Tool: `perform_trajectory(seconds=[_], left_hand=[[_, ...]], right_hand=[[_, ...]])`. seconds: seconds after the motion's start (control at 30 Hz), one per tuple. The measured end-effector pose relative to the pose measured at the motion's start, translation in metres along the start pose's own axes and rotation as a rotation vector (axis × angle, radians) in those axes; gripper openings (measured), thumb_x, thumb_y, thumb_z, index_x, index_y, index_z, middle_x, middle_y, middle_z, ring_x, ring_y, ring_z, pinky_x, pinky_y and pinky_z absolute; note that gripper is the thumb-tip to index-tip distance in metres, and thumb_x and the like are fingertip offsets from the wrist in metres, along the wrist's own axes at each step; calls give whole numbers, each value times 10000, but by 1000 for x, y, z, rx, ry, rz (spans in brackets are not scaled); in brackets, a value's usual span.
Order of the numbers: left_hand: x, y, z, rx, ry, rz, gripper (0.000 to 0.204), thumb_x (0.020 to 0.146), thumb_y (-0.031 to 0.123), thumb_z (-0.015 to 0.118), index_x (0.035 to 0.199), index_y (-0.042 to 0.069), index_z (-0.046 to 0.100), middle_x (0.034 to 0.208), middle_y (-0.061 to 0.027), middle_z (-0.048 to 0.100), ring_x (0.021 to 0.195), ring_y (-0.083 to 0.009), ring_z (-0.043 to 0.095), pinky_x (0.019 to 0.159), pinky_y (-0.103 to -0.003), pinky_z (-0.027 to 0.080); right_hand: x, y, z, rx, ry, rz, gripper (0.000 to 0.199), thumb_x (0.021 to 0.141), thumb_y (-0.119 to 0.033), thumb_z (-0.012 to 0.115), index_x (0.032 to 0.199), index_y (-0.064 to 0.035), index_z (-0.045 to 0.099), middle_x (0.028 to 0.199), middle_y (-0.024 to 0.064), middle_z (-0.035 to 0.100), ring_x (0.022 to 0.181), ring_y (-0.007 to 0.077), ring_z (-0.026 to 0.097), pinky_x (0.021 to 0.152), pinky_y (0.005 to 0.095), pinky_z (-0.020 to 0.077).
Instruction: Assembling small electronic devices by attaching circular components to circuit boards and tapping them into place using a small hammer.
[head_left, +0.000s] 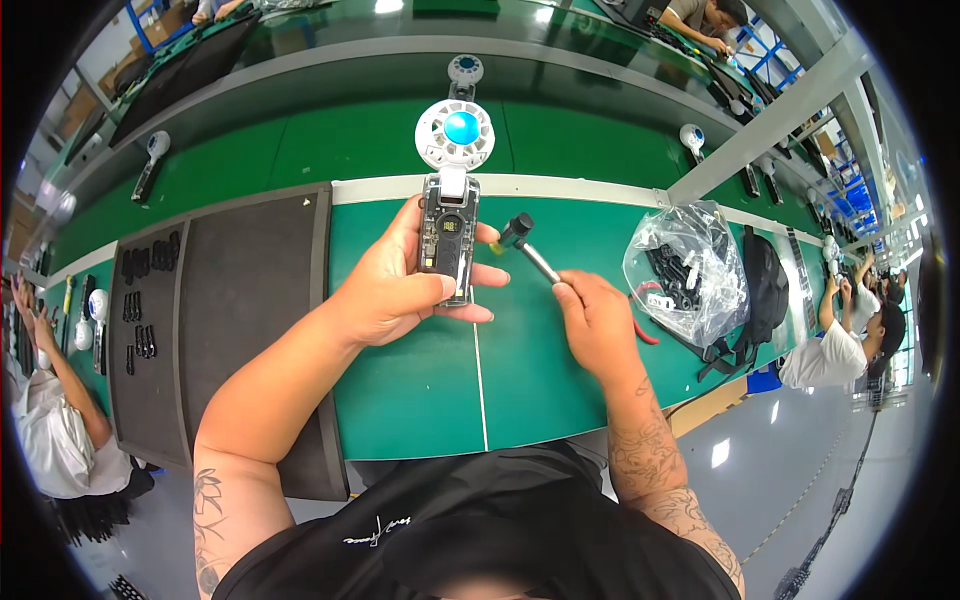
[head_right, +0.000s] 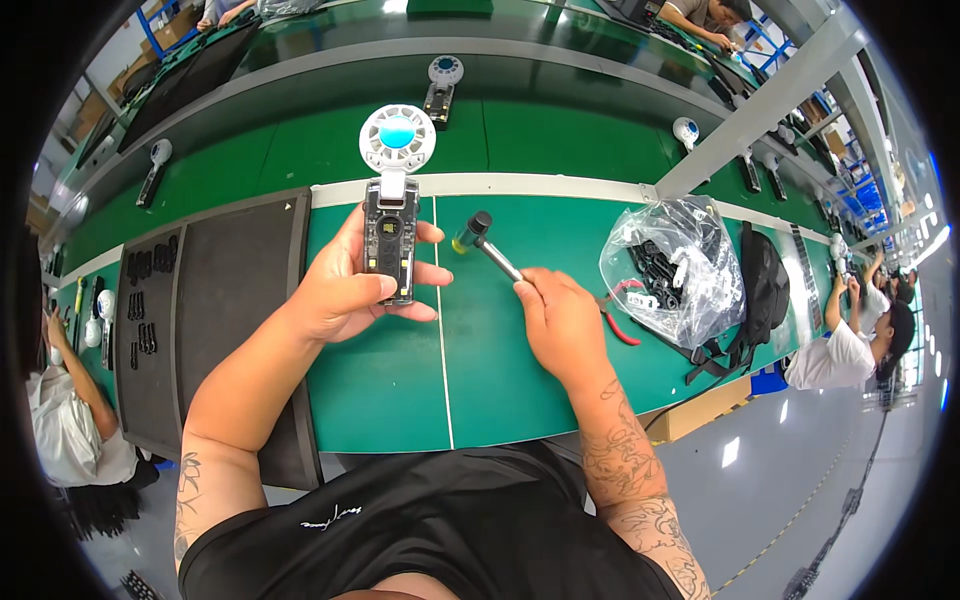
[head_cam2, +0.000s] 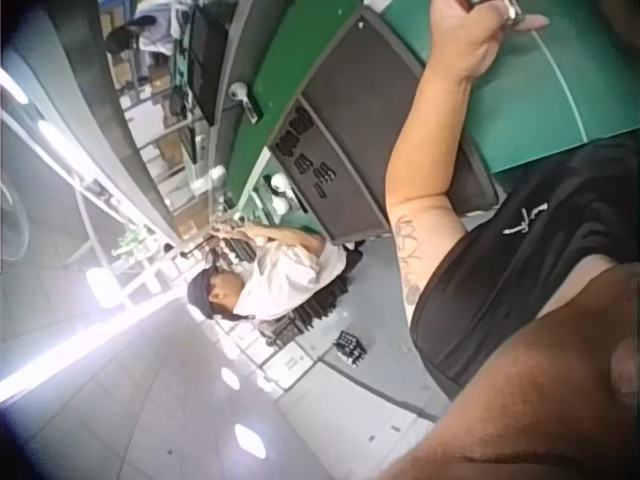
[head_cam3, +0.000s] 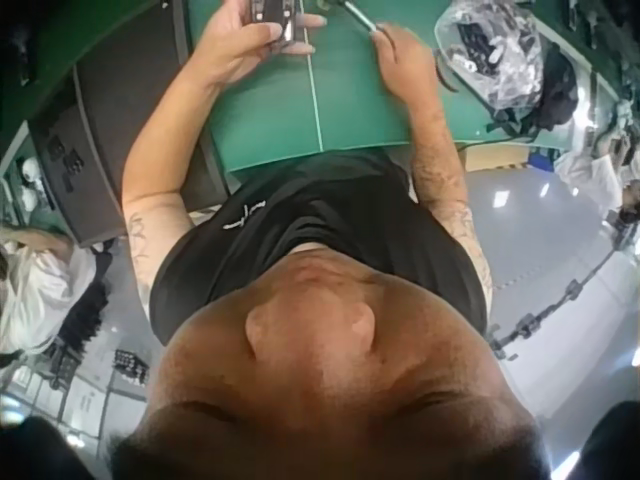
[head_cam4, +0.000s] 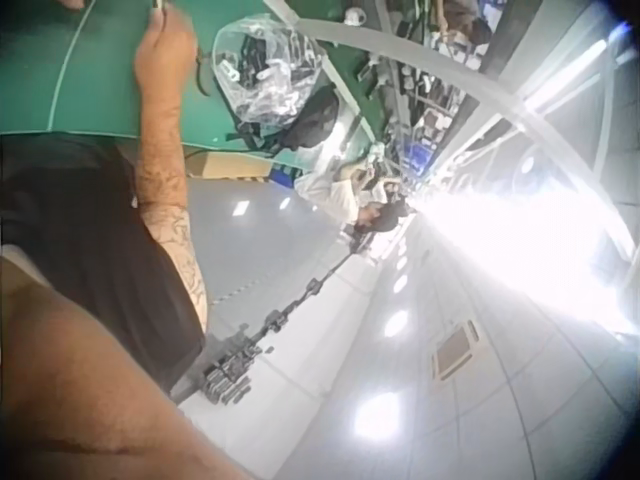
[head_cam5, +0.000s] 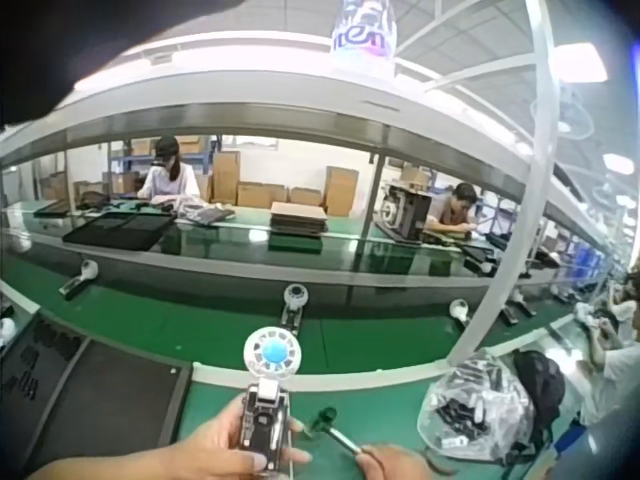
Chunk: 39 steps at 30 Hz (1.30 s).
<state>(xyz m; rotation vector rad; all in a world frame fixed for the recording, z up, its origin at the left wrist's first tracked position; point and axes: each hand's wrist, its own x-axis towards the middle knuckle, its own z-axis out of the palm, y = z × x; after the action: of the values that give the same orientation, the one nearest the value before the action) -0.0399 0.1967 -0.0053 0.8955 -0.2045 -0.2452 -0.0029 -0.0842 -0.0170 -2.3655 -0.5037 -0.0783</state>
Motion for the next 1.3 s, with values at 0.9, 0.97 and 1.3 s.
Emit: perform_trajectory(seconds=[0.9, 0.97, 1.3], left_hand=[[5, -6, -16, -41, 16, -78, 585, 993, 104, 675, 1514, 24, 423, 1285, -241, 651, 993, -282, 737, 595, -361, 683], [7, -6, -21, -44, 17, -87, 573, 996, 97, 671, 1508, 19, 427, 1281, -245, 650, 982, -281, 736, 584, -357, 680], [23, -12, -29, 20, 56, -82, 516, 1016, 105, 612, 1492, -12, 451, 1304, -278, 638, 944, -308, 726, 532, -330, 652]], right_hand=[[2, 26, 23, -169, 15, -46, 216, 935, -110, 713, 1129, -21, 745, 1009, 115, 690, 860, 273, 642, 773, 363, 533], [5, 31, 22, -140, 106, -144, 242, 924, -97, 723, 1154, -26, 742, 1027, 117, 693, 876, 272, 644, 797, 363, 535], [-15, -47, -78, 392, 404, -282, 428, 883, 26, 611, 1297, -32, 701, 1119, 69, 680, 942, 182, 599, 870, 315, 507]])
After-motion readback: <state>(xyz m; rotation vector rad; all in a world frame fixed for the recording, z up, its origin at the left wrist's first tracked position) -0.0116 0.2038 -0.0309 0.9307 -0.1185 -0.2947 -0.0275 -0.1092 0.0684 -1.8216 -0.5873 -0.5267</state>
